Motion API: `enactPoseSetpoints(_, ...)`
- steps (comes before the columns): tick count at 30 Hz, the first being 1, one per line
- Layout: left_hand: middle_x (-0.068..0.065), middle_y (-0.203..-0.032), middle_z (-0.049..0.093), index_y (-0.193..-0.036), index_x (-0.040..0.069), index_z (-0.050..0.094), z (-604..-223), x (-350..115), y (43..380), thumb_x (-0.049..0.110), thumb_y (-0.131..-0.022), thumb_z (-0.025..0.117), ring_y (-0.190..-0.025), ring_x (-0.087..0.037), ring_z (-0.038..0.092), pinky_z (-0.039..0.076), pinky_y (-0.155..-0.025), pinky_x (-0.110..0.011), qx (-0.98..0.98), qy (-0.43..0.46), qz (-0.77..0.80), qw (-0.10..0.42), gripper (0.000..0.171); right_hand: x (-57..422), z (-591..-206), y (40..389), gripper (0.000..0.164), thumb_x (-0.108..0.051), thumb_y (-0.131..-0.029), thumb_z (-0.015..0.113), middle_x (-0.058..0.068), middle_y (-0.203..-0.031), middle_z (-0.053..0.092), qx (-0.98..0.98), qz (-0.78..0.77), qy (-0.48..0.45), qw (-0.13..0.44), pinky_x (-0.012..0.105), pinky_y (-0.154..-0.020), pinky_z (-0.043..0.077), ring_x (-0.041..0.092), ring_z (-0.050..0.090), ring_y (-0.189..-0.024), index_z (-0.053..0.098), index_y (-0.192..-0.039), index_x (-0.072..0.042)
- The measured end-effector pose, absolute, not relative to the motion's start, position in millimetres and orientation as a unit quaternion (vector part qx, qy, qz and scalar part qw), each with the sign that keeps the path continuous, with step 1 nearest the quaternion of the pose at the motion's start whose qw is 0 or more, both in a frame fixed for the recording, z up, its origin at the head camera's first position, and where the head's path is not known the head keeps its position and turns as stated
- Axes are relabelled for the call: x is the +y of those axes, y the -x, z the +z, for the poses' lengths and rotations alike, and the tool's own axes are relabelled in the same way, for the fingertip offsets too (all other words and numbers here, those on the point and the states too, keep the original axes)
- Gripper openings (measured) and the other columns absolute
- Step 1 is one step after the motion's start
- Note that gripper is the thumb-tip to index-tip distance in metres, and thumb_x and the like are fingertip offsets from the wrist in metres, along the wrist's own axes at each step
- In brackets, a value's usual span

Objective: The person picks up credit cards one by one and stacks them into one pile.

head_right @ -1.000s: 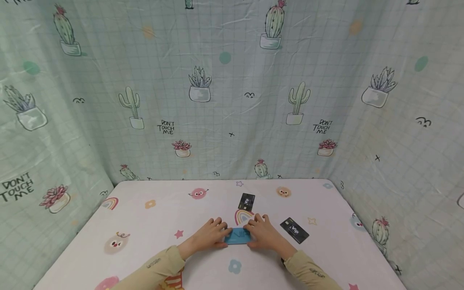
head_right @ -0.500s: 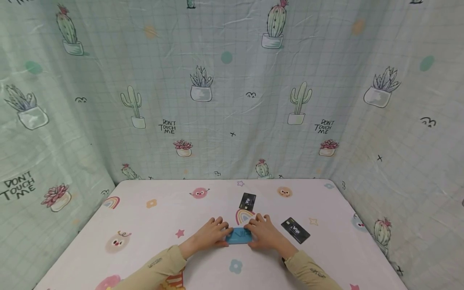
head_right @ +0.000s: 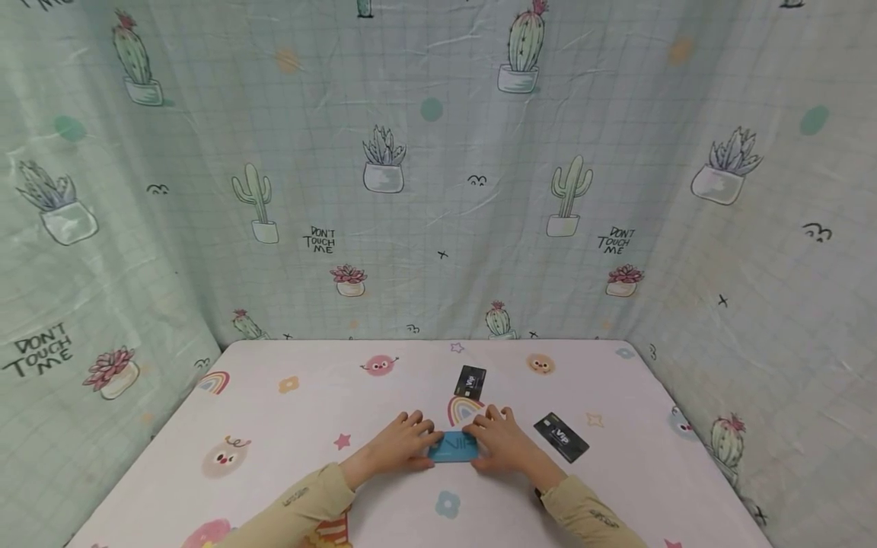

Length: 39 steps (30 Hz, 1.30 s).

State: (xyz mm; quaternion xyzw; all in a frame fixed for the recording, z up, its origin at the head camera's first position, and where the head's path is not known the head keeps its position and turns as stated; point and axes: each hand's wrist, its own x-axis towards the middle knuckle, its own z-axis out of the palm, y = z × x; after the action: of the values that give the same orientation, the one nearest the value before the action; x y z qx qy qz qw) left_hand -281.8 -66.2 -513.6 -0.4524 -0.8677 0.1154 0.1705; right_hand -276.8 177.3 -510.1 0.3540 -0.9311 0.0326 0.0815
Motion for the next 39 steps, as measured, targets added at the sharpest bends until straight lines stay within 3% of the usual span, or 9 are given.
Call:
enactPoseSetpoints(14, 0.005, -0.104, 0.057, -0.124, 0.025, 0.05, -512, -66, 280, 0.058, -0.082, 0.047, -0.089, -0.012, 0.046, 0.042, -0.074, -0.026, -0.876, 0.447, 0.104, 0.149, 0.053, 180, -499, 278, 0.057, -0.047, -0.068, 0.068, -0.003, -0.106, 0.057, -0.938, 0.035, -0.339, 0.066, 0.047, -0.085, 0.034, 0.014, 0.04, -0.091, 0.055, -0.117, -0.02)
enactPoseSetpoints(39, 0.006, -0.104, 0.06, -0.117, 0.023, 0.056, -498, -67, 291, 0.051, -0.086, 0.047, -0.091, -0.012, 0.049, 0.044, -0.076, -0.026, -0.862, 0.46, 0.097, 0.187, 0.043, 189, -477, 288, 0.049, -0.037, -0.073, 0.069, 0.001, -0.106, 0.058, -0.944, 0.045, -0.317, 0.078, 0.049, -0.084, 0.033, 0.019, 0.041, -0.094, 0.057, -0.116, -0.016)
